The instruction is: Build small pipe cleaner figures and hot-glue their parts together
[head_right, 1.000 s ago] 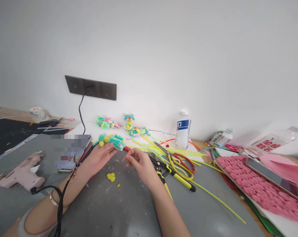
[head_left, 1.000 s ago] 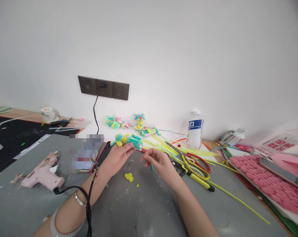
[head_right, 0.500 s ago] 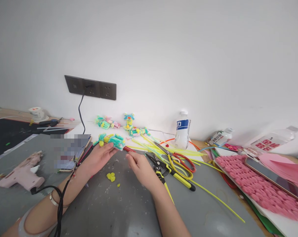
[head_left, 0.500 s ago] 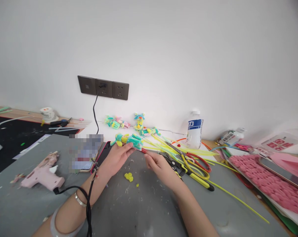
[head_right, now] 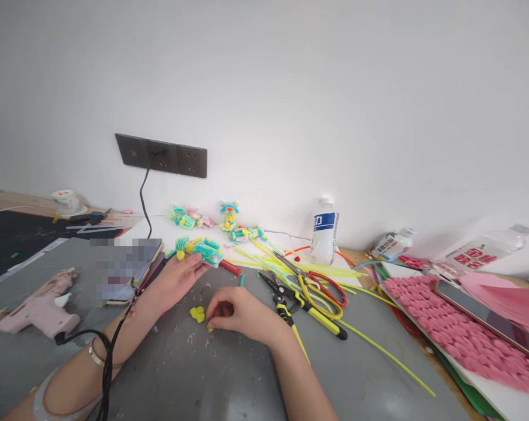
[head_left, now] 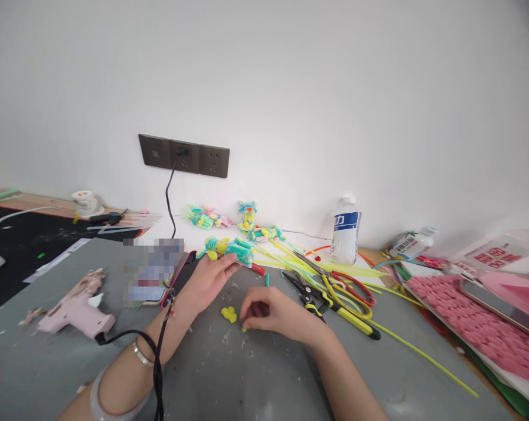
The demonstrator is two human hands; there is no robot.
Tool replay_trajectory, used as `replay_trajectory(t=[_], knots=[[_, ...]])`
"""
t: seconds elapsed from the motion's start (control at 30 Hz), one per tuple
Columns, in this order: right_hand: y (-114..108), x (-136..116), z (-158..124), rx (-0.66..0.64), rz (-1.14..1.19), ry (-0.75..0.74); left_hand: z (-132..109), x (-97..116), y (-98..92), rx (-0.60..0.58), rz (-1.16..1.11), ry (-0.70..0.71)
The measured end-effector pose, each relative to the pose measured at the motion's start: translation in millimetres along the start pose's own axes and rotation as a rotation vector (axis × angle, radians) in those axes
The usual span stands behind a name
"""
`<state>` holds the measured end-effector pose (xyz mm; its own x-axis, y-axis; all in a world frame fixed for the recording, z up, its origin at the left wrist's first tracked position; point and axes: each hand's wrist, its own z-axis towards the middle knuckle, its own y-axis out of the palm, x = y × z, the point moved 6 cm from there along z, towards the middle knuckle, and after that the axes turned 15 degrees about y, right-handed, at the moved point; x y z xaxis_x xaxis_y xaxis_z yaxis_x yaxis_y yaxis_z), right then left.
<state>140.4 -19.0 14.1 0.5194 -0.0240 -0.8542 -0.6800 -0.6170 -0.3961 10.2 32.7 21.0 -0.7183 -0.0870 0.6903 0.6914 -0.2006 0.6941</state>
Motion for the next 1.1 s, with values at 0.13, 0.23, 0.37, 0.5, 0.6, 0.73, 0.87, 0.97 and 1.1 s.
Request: replay_trajectory(t=[0.13, 0.23, 0.37, 0.5, 0.6, 0.73, 0.87, 0.97, 1.1], knots=[[3, -1, 0, -0.045, -0.031, -0.002, -1, 1, 2.0, -0.002, -0.003, -0.008], [4, -2, 0, -0.041, -0.071, 0.003, -1, 2, 3.3, -0.001, 0.007, -0.015], [5, -4, -1, -0.018, -0.133, 0.019, -1, 2, 2.9, 0.002, 0.011, -0.017], [-1, -6, -4, 0.019, -0.129, 0.009, -1, 1, 1.1, -0.003, 0.012, -0.016], [-6, -5, -5, 0.051, -0.103, -0.008, 0, 1, 0.7, -0.012, 0.011, -0.006], [-7, -1, -3, 0.051, -0.089, -0.011, -1, 1, 1.7, -0.018, 0.022, -0.003], [-2, -4, -4, 0.009, -0.091, -0.021, -1, 1, 1.8, -0.013, 0.021, -0.002], [-2, -11, -8, 0.017, -0.081, -0.043, -1, 1, 2.0, -0.028, 0.031, -0.002], [-5, -16, -12, 0.014, 0.006, -0.042, -1, 2, 1.8, -0.030, 0.042, -0.002]])
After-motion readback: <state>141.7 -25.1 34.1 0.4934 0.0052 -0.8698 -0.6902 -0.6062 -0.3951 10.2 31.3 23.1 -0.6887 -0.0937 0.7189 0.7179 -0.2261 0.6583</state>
